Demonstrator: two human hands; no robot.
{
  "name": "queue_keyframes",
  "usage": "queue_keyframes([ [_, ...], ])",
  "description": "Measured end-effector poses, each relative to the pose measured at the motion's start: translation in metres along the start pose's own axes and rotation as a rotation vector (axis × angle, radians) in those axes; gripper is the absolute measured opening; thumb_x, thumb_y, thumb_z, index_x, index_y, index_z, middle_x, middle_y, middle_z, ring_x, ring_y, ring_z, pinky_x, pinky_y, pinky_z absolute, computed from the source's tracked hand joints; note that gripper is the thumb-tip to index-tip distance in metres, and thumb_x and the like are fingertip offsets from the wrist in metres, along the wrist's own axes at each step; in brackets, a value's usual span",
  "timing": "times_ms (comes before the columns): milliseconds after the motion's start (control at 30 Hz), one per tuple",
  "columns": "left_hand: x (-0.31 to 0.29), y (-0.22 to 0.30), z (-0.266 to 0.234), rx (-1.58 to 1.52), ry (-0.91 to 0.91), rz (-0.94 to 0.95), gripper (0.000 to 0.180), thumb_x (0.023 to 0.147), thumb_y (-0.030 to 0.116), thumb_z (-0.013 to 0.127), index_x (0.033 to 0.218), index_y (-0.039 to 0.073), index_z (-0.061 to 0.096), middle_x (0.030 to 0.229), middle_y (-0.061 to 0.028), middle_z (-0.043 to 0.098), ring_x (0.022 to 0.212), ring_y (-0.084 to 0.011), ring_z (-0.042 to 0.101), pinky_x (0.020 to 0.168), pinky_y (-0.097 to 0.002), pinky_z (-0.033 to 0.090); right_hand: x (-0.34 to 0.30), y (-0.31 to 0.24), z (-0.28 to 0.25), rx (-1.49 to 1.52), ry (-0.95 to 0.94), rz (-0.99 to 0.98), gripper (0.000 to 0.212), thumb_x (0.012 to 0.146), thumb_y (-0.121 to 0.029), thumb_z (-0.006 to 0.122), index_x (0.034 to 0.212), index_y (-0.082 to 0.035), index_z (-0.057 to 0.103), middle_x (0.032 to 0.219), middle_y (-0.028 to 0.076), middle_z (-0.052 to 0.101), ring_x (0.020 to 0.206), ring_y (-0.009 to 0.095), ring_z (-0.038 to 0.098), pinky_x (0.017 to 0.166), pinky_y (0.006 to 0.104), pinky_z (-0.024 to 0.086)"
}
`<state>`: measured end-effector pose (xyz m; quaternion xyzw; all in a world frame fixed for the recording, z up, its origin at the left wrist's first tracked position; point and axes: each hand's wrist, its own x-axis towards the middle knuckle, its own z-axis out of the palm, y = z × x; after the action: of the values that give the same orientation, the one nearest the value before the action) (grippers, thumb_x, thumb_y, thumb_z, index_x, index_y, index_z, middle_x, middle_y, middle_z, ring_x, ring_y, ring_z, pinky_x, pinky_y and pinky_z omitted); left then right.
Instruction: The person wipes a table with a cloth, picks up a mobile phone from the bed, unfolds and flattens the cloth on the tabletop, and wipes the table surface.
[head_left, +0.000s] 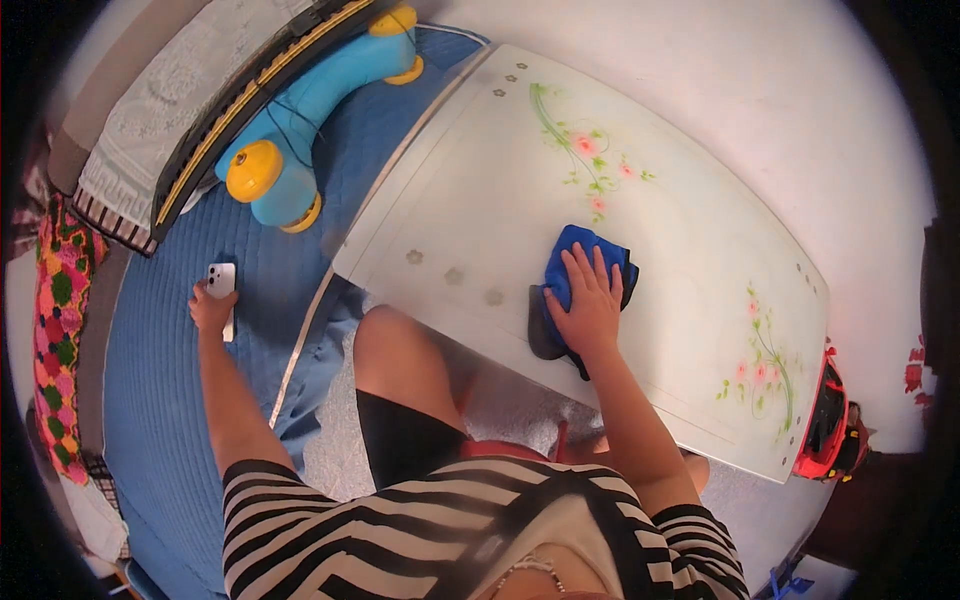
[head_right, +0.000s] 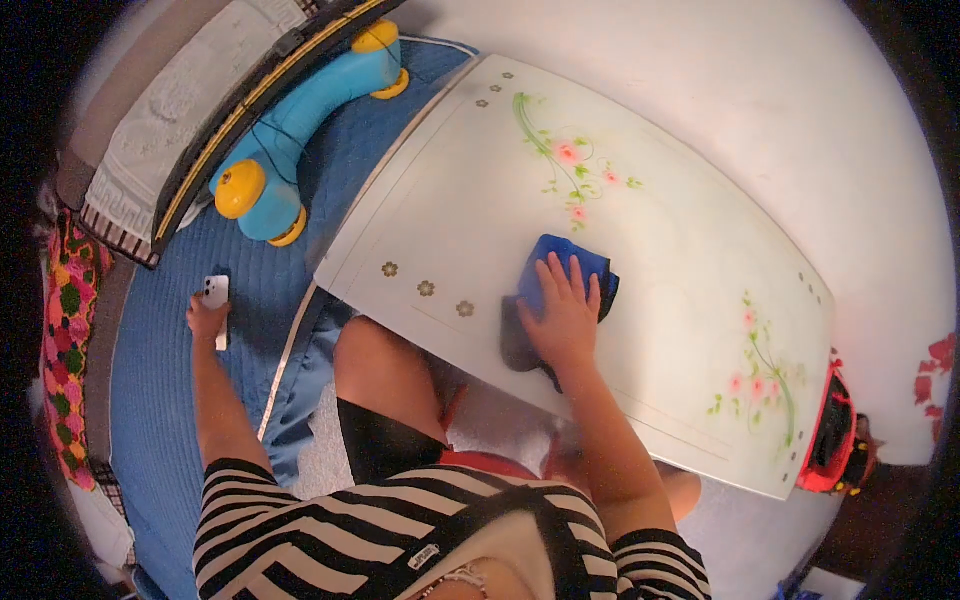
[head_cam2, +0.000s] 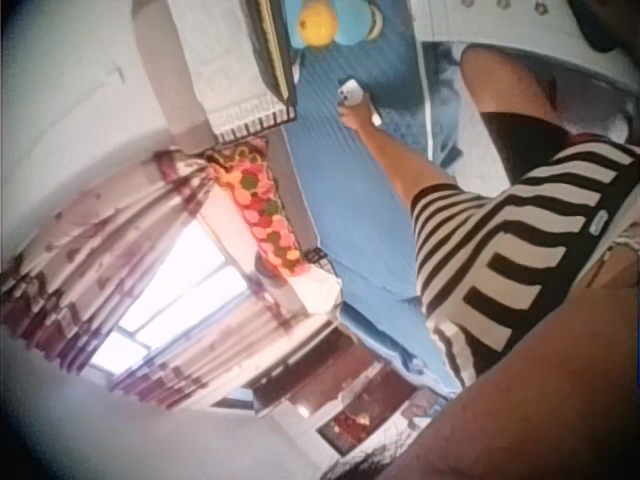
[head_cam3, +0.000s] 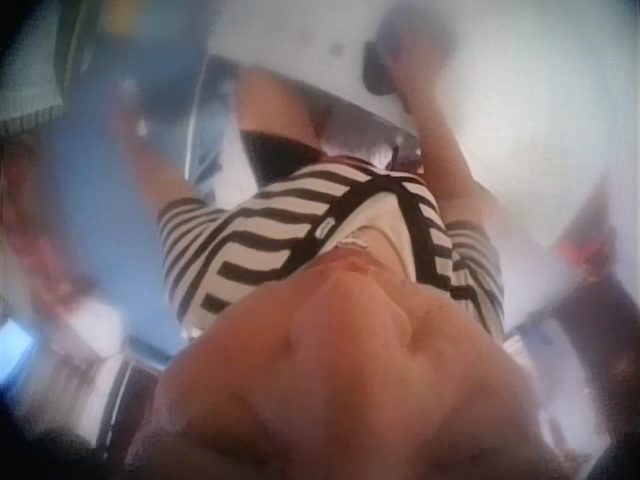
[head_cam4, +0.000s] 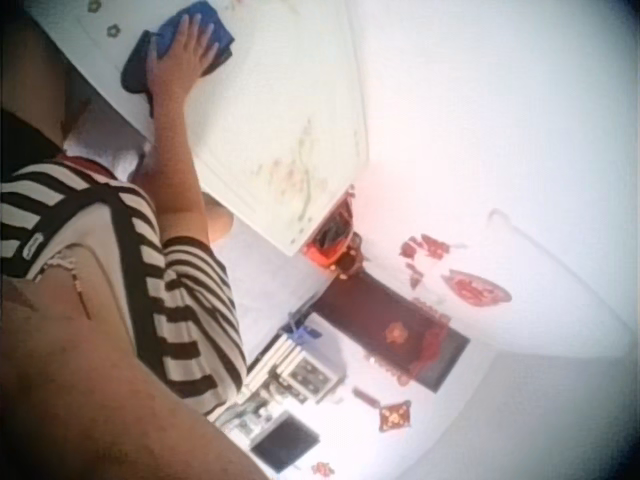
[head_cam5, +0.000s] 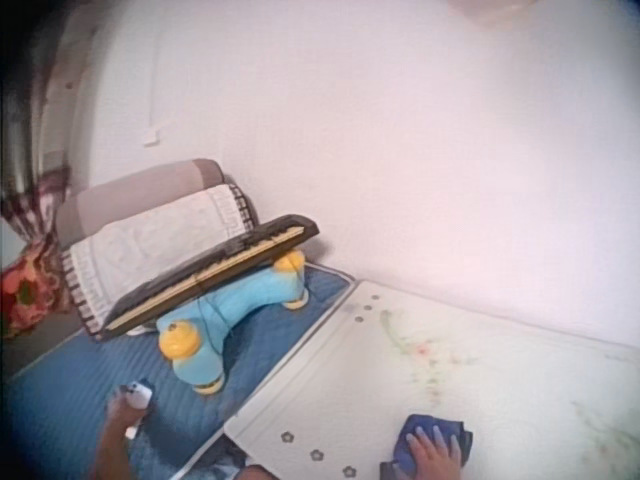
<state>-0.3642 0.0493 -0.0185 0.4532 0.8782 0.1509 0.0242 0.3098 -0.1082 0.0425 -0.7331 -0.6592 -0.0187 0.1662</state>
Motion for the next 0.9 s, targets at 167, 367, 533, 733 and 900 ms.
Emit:
queue_keyframes([
  [167, 0.013, -0.008, -0.006, 0.102, -0.026, -0.001, 0.091, 0.064, 0.037, 0.085, 0.144, 0.028, 0.042, 0.142, -0.0221, 0.042, 0.131, -0.0448, 0.045, 0.109, -0.0560, 0.041, -0.002, -0.002, 0.000, 0.027, -0.027, 0.013, 0.064, 0.088, -0.036, 0.069, 0.146, -0.016, 0.050, 0.159, 0.005, 0.043, 0.151, 0.029, 0.030, 0.124, 0.0528, 0.014],
  [367, 0.034, -0.041, -0.013, 0.237, 0.001, 0.026, 0.087, 0.069, 0.040, 0.083, 0.146, 0.028, 0.043, 0.144, -0.0190, 0.042, 0.134, -0.0431, 0.042, 0.109, -0.0557, 0.040, 0.000, -0.010, 0.001, 0.083, 0.012, -0.024, 0.066, 0.086, -0.034, 0.071, 0.145, -0.016, 0.050, 0.157, 0.006, 0.045, 0.150, 0.031, 0.031, 0.123, 0.0546, 0.016],
  [533, -0.077, 0.095, 0.005, -0.185, 0.536, 0.491, 0.053, 0.086, 0.016, 0.066, 0.137, 0.006, 0.055, 0.124, -0.0196, 0.060, 0.123, -0.0412, 0.053, 0.104, -0.0522, 0.040, 0.001, 0.002, 0.001, 0.041, 0.038, 0.003, 0.065, 0.087, -0.035, 0.070, 0.145, -0.016, 0.049, 0.157, 0.007, 0.044, 0.150, 0.032, 0.030, 0.122, 0.0560, 0.016],
  [733, -0.242, 0.279, 0.039, -0.637, 0.133, 1.150, 0.050, 0.082, 0.001, 0.065, 0.131, 0.004, 0.059, 0.134, -0.0184, 0.058, 0.132, -0.0369, 0.049, 0.116, -0.0470, 0.034, 0.003, 0.003, 0.010, 0.003, 0.016, -0.027, 0.065, 0.090, -0.042, 0.066, 0.148, -0.017, 0.048, 0.160, 0.005, 0.040, 0.151, 0.031, 0.029, 0.123, 0.0548, 0.016],
  [900, -0.302, 0.366, 0.051, -0.405, -0.145, 1.340, 0.050, 0.091, 0.015, 0.064, 0.139, 0.004, 0.053, 0.145, -0.0184, 0.051, 0.141, -0.0379, 0.041, 0.119, -0.0492, 0.029, -0.033, -0.004, -0.010, 0.007, -0.124, -0.036, 0.067, 0.088, -0.037, 0.070, 0.148, -0.016, 0.047, 0.159, 0.008, 0.040, 0.151, 0.032, 0.029, 0.123, 0.0560, 0.015],
])
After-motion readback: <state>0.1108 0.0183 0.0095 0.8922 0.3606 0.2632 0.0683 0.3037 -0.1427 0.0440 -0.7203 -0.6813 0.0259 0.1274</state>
